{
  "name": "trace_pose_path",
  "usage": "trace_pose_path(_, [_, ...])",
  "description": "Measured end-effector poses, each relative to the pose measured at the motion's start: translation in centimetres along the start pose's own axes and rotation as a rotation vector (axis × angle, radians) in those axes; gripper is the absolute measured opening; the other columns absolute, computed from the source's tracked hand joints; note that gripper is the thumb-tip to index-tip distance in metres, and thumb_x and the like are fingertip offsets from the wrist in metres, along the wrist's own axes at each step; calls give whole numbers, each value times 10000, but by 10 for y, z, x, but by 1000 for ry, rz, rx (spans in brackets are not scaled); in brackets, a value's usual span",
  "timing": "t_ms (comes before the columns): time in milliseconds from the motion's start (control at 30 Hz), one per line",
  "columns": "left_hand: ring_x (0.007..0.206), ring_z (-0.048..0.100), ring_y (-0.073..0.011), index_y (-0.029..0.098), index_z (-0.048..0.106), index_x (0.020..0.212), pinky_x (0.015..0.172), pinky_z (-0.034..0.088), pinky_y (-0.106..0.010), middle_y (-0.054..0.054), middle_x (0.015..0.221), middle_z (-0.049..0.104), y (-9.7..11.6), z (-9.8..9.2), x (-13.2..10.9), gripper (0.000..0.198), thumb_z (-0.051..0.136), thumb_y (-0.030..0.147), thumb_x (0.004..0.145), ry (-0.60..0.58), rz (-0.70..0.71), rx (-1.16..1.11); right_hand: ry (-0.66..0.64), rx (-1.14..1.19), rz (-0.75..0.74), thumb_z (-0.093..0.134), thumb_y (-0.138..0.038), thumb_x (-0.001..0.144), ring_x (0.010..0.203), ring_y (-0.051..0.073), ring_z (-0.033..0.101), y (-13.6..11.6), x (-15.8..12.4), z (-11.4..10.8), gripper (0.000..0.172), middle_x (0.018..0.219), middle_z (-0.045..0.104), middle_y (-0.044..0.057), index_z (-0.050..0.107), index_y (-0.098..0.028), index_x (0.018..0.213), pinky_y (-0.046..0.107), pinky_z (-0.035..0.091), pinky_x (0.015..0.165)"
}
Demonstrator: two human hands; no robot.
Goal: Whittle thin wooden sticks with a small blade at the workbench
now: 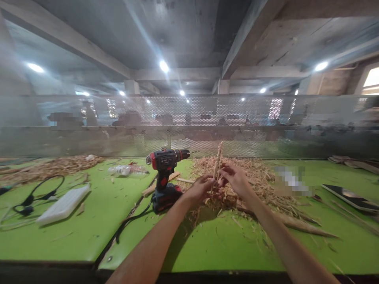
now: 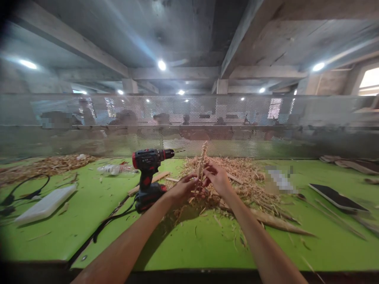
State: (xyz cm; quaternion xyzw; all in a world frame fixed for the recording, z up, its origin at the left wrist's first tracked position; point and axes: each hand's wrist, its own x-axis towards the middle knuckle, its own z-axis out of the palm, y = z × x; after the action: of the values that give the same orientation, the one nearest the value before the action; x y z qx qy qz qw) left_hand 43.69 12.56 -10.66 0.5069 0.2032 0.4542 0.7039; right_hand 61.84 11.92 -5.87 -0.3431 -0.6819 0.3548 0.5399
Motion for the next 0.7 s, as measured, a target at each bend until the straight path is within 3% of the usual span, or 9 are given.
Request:
trace_pose_path(167, [835,732,-207,154,701,1076,713,615,-315,-98,964,736,7,6,-5,338,851,354,849,41,-5,33,23,14,-13,815,-569,797,463,160,613,-4,-4,0,402,695,694,22,692,-215,943,328,561,490])
trace_pose_path(267, [844,719,-205,130,737,1034,719,596,-300,-109,964,734,9,9,-6,381,890,388,798,7,7,68,43,10,-5,809,-565,790,473,162,616,-4,-4,0,400,702,696,25,689,-216,944,322,551,491])
trace_pose_path(467, [807,711,-187,147,734,1045,735,575,-302,-90,956,728,2,6,-4,464,908,467,757,6,5,114,53,-18,36,781,-593,776,479,166,589,-11,-9,6,377,682,674,6,663,-244,855,335,524,510])
trace_pose_path(567, [807,699,-185,133,723,1078,738,569,-307,-92,983,730,2,4,-5,520,918,479,744,9,-3,100,58,-68,54,754,-572,799,515,175,596,-15,-14,7,312,757,705,24,673,-272,831,354,521,542])
trace_pose_path(700, [744,646,-130,126,755,1000,674,505,-232,-65,902,709,2,-1,-4,483,943,468,717,-13,-4,118,34,-129,78,700,-564,819,571,190,610,-15,-19,6,285,874,726,42,692,-286,883,375,536,575])
